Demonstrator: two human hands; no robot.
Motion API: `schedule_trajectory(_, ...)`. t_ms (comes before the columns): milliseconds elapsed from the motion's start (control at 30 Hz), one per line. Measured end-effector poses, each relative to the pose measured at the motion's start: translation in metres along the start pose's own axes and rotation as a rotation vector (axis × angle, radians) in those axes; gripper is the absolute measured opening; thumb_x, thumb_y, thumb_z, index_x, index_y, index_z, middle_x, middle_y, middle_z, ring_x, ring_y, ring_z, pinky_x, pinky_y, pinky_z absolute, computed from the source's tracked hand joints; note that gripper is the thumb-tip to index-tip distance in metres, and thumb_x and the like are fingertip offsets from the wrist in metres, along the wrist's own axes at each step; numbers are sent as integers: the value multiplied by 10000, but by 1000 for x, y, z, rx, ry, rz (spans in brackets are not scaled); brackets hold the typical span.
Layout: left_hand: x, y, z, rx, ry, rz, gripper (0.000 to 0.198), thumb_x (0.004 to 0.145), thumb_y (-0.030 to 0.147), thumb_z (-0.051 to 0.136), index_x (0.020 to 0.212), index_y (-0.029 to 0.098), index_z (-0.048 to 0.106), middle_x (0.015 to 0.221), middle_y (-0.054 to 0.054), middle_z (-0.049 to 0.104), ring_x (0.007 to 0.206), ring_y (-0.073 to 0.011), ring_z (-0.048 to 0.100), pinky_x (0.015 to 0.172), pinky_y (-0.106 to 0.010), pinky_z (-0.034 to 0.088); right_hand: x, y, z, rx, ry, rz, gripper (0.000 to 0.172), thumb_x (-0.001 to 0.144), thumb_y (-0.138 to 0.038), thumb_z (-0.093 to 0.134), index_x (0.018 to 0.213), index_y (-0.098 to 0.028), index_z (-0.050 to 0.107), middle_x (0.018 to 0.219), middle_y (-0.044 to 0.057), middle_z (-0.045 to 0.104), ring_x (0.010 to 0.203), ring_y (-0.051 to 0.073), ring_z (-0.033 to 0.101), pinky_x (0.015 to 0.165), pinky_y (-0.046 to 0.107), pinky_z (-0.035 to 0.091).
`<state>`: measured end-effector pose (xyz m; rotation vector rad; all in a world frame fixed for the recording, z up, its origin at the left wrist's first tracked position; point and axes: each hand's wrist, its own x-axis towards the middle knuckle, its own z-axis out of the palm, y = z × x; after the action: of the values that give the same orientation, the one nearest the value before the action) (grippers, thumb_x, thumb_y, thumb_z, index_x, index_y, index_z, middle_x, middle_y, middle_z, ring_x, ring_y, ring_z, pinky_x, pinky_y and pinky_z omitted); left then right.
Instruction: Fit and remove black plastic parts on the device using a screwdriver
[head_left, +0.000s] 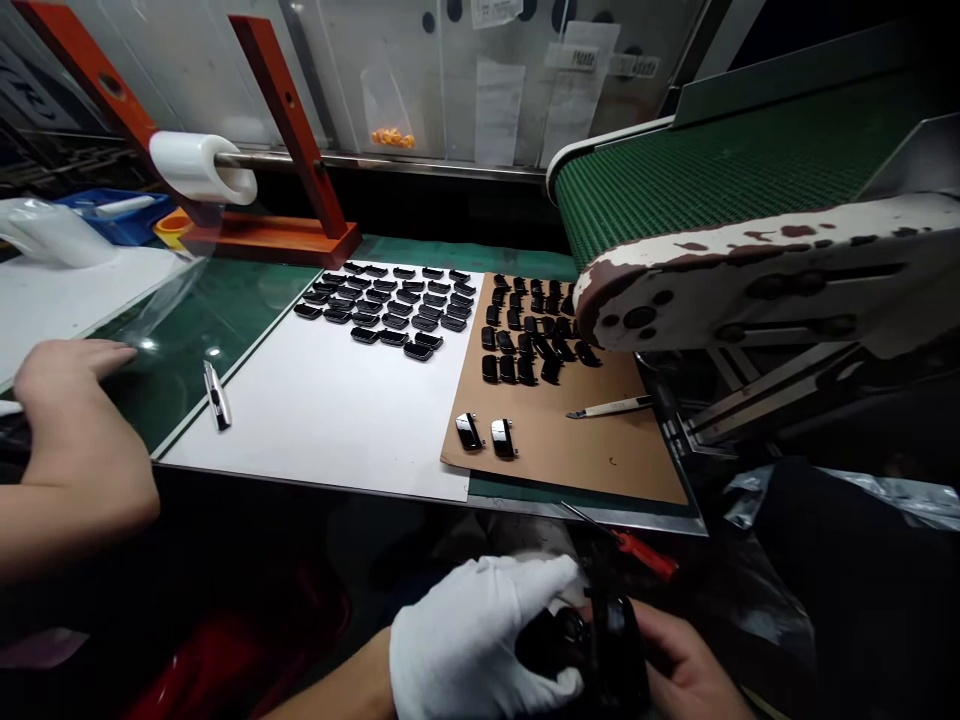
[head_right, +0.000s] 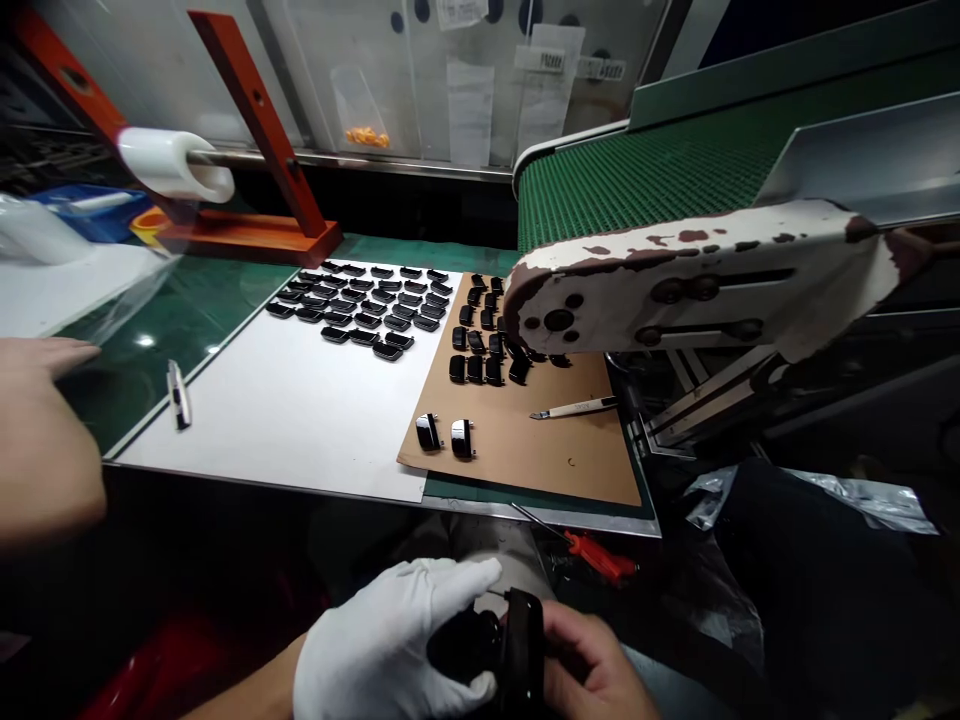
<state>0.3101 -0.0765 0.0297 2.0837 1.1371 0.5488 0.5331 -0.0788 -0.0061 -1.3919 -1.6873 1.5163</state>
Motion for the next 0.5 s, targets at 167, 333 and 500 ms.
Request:
schedule_trajectory(167, -41, -30, -28, 116, 266, -137, 409, 749, 442, 647, 1141, 350, 580, 856, 42, 725, 756, -180, 709, 629, -235, 576, 93, -40, -6, -673, 27, -306, 405, 843, -437, 581, 1171, -200, 592, 1121, 113, 667, 1038, 258, 618, 882, 430, 518)
schedule_trajectory(333, -69, -94, -140, 200, 436, -168, 437, 895, 514, 508, 1086, 137, 620, 929, -72, 708, 827, -175, 691, 785, -365, 552, 186, -57, 9, -790, -72, -436, 853, 649, -336, 788, 1390, -211, 383, 1307, 117, 547, 1275, 290, 436, 1014, 449, 426)
schedule_trajectory(500, -85, -153, -236, 229, 609, -205, 435, 746, 597, 523, 934, 247, 702, 672, 27, 690, 875, -125, 708, 739, -150, 526, 192, -50, 9, -869, -97, -440, 707, 731, -248, 717, 1368, -228, 410, 1172, 94, 617, 1116, 264, 558, 919, 434, 495)
